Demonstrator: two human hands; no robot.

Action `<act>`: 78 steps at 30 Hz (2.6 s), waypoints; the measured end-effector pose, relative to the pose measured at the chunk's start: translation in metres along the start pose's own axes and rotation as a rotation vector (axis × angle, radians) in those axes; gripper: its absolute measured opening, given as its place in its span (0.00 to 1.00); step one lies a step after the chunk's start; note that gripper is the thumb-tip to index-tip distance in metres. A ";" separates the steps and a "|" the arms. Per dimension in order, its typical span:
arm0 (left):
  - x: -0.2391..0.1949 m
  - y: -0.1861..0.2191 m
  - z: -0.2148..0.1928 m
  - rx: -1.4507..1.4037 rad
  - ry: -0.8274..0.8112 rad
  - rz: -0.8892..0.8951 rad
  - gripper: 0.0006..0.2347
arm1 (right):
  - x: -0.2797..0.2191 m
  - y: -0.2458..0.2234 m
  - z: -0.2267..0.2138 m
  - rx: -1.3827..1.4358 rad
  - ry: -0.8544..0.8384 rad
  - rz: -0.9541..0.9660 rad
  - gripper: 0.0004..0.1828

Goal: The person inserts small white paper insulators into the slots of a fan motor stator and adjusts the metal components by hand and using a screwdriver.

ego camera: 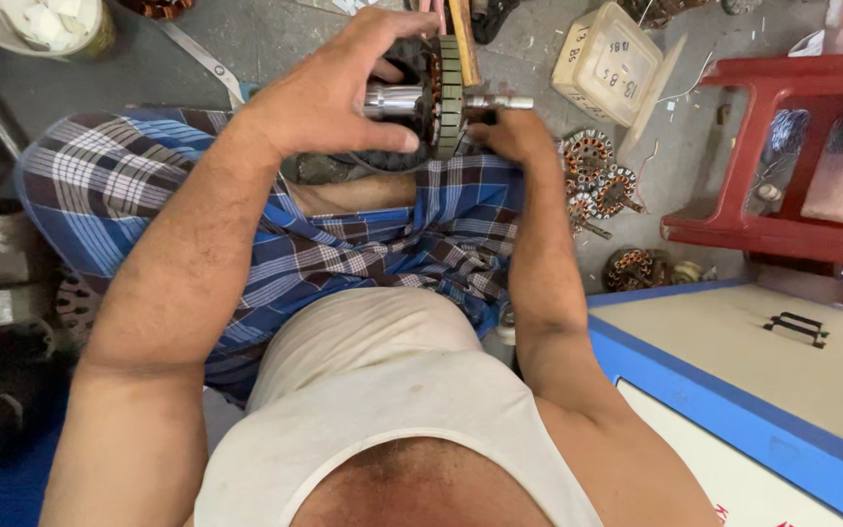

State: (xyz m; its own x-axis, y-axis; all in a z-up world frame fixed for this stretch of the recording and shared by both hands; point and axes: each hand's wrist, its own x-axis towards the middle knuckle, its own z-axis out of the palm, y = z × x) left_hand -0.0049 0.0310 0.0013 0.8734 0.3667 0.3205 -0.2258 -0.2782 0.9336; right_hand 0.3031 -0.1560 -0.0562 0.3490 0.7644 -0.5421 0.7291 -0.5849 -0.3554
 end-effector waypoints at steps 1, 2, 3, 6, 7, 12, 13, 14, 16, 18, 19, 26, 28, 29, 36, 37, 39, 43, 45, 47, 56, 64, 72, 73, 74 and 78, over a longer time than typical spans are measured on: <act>0.000 -0.001 0.002 0.031 0.002 0.086 0.45 | 0.016 0.005 0.016 -0.020 0.030 -0.055 0.19; 0.000 -0.002 0.003 0.119 0.009 0.070 0.48 | 0.036 0.008 0.032 -0.036 0.061 -0.115 0.21; 0.002 -0.001 0.008 0.206 0.016 0.054 0.51 | 0.055 0.010 0.050 0.156 0.131 -0.212 0.22; 0.010 0.002 0.024 0.352 0.029 0.029 0.58 | 0.091 0.021 0.097 0.830 0.248 -0.358 0.26; 0.014 0.003 0.027 0.382 0.034 0.025 0.59 | 0.100 0.026 0.107 1.112 0.217 -0.310 0.28; 0.018 0.008 0.033 0.419 -0.011 -0.128 0.56 | 0.121 0.050 0.118 0.547 0.316 -0.310 0.27; 0.018 0.010 0.033 0.419 0.017 -0.090 0.55 | 0.122 0.050 0.114 0.177 0.441 -0.476 0.27; 0.017 0.012 0.035 0.437 0.028 -0.084 0.55 | 0.121 0.045 0.111 -0.200 0.550 -0.631 0.28; 0.016 0.017 0.038 0.475 0.044 -0.068 0.54 | 0.109 0.029 0.100 0.022 0.391 -0.165 0.17; 0.014 0.022 0.043 0.503 0.091 -0.049 0.54 | 0.085 0.010 0.082 0.157 0.377 0.049 0.13; 0.013 0.025 0.045 0.515 0.113 -0.038 0.54 | 0.070 0.001 0.071 0.178 0.454 0.035 0.17; 0.006 0.027 0.042 0.580 0.052 0.005 0.52 | -0.045 -0.032 0.006 0.878 0.688 0.047 0.23; 0.006 0.024 0.033 0.524 -0.008 0.027 0.51 | -0.074 -0.036 -0.003 1.061 0.847 -0.127 0.21; 0.006 0.022 0.029 0.463 -0.037 0.033 0.49 | -0.088 -0.038 -0.005 1.149 0.924 -0.218 0.21; 0.012 0.006 0.008 0.068 -0.142 -0.015 0.31 | -0.133 -0.108 0.018 0.989 0.934 -0.708 0.18; 0.012 0.005 0.008 0.037 -0.132 -0.040 0.30 | -0.133 -0.119 0.023 0.982 0.919 -0.731 0.20; 0.012 0.003 0.010 0.055 -0.128 -0.029 0.30 | -0.131 -0.134 0.030 0.904 0.940 -0.738 0.22; 0.011 0.001 0.011 0.048 -0.109 -0.041 0.30 | -0.124 -0.144 0.035 0.713 1.035 -0.696 0.23; 0.012 0.000 0.012 0.042 -0.102 -0.024 0.29 | -0.120 -0.145 0.035 0.698 1.045 -0.713 0.22; 0.012 -0.002 0.014 0.014 -0.097 -0.015 0.29 | -0.119 -0.144 0.038 0.712 1.030 -0.753 0.22; 0.013 -0.002 0.015 0.002 -0.065 -0.003 0.28 | -0.109 -0.149 0.048 0.589 1.152 -0.743 0.19; 0.014 0.000 0.015 -0.058 -0.070 -0.006 0.27 | -0.104 -0.152 0.051 0.531 1.264 -0.749 0.21; 0.014 0.002 0.016 -0.100 -0.042 -0.033 0.26 | -0.111 -0.160 0.047 0.958 1.093 -0.510 0.18; 0.014 0.002 0.016 -0.094 -0.040 -0.031 0.27 | -0.113 -0.160 0.046 0.744 1.145 -0.492 0.18; 0.015 0.002 0.017 -0.084 -0.032 -0.050 0.26 | -0.114 -0.159 0.044 0.528 1.189 -0.469 0.17; 0.016 -0.001 0.018 -0.095 -0.024 -0.057 0.26 | -0.113 -0.157 0.037 0.665 1.108 -0.530 0.18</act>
State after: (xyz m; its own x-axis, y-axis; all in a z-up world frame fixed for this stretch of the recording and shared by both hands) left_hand 0.0170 0.0209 0.0026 0.8959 0.3579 0.2631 -0.2139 -0.1716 0.9617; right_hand 0.1271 -0.1607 0.0324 0.6291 0.5637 0.5353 0.6157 0.0591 -0.7858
